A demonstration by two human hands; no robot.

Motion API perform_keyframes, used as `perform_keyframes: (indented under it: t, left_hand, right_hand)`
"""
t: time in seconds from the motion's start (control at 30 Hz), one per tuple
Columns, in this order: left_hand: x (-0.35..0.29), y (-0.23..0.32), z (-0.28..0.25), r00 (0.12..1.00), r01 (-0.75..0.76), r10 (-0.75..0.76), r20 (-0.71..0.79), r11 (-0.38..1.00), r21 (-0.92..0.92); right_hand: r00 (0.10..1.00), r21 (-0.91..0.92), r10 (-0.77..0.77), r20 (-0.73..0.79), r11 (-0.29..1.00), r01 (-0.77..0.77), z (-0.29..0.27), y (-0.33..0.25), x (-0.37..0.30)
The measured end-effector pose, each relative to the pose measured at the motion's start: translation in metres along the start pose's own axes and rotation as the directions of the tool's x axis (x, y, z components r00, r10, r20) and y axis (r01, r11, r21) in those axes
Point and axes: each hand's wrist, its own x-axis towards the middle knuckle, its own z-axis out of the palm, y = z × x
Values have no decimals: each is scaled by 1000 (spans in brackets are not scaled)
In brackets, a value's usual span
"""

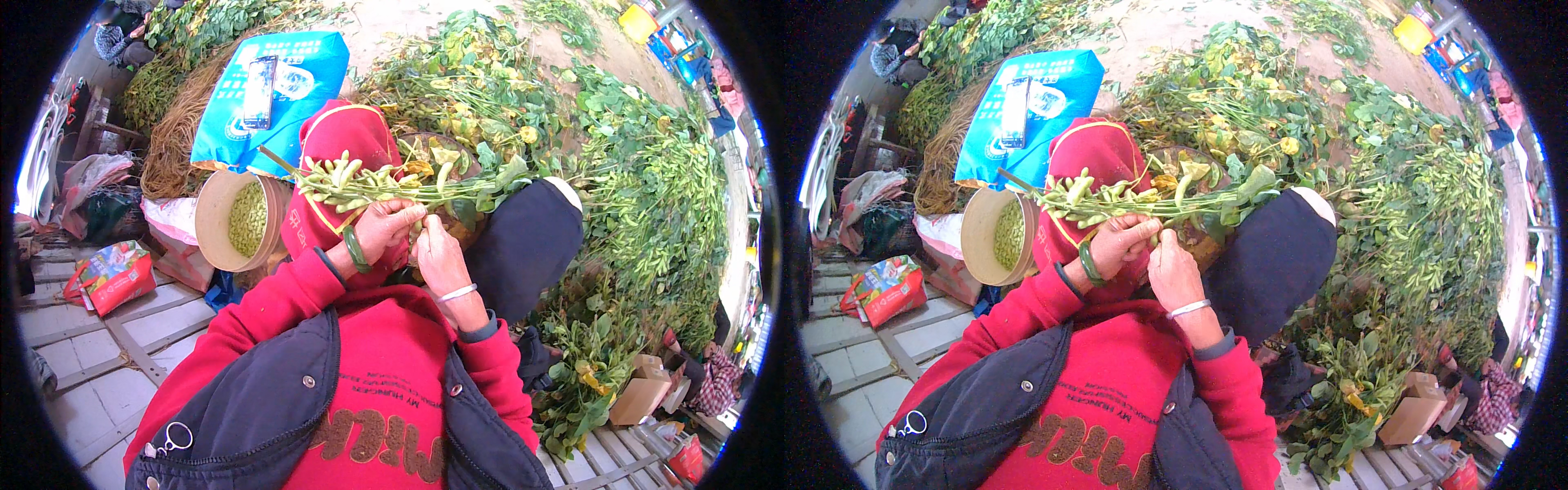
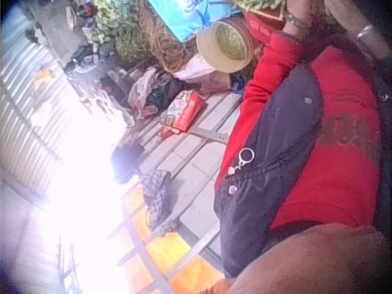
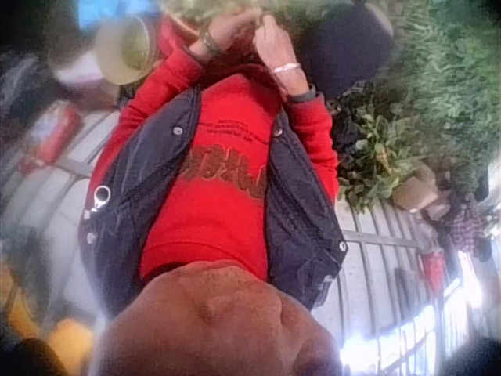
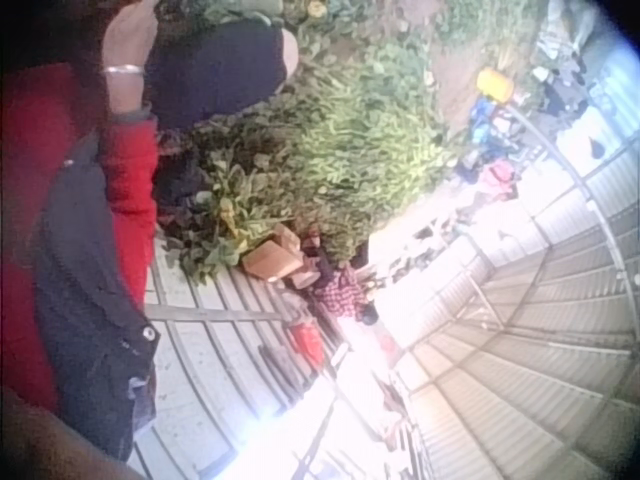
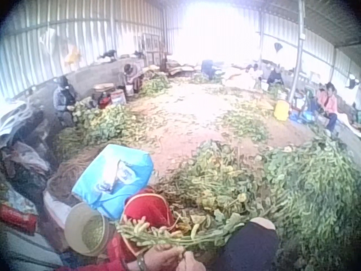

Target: The person sits and shells green vegetable pods by hand, removing the seeds into a nearby bowl. The person repeatedly picks pods, opens them, and drops the seeds, discarding the empty pods.

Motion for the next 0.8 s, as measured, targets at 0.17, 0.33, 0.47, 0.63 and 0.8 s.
perform_keyframes:
  t: [0.17, 0.33, 0.47, 0.63, 0.8]
  left_hand:
    - [-4, 8, -9, 994, 73, -81, 67, 991, 114]
    - [-5, 8, -12, 983, 10, -40, 181, 987, 160]
    - [-5, 3, -13, 972, 43, -45, 230, 999, 16]
    - [-2, -1, -20, 967, 72, -66, 247, 997, -15]
    - [-3, 12, -29, 931, 9, -85, 356, 978, 208]
  right_hand:
    - [993, 39, -119, 7, 992, 119, 3, 10, 1]
    - [993, 73, -115, -6, 991, 115, 0, 7, 1]
    - [994, 66, -74, -78, 995, 79, -6, -1, 1]
    - [905, -68, -185, -383, 983, 172, -28, -13, 12]
    - [936, -199, -86, -341, 980, 18, -46, -12, 46]
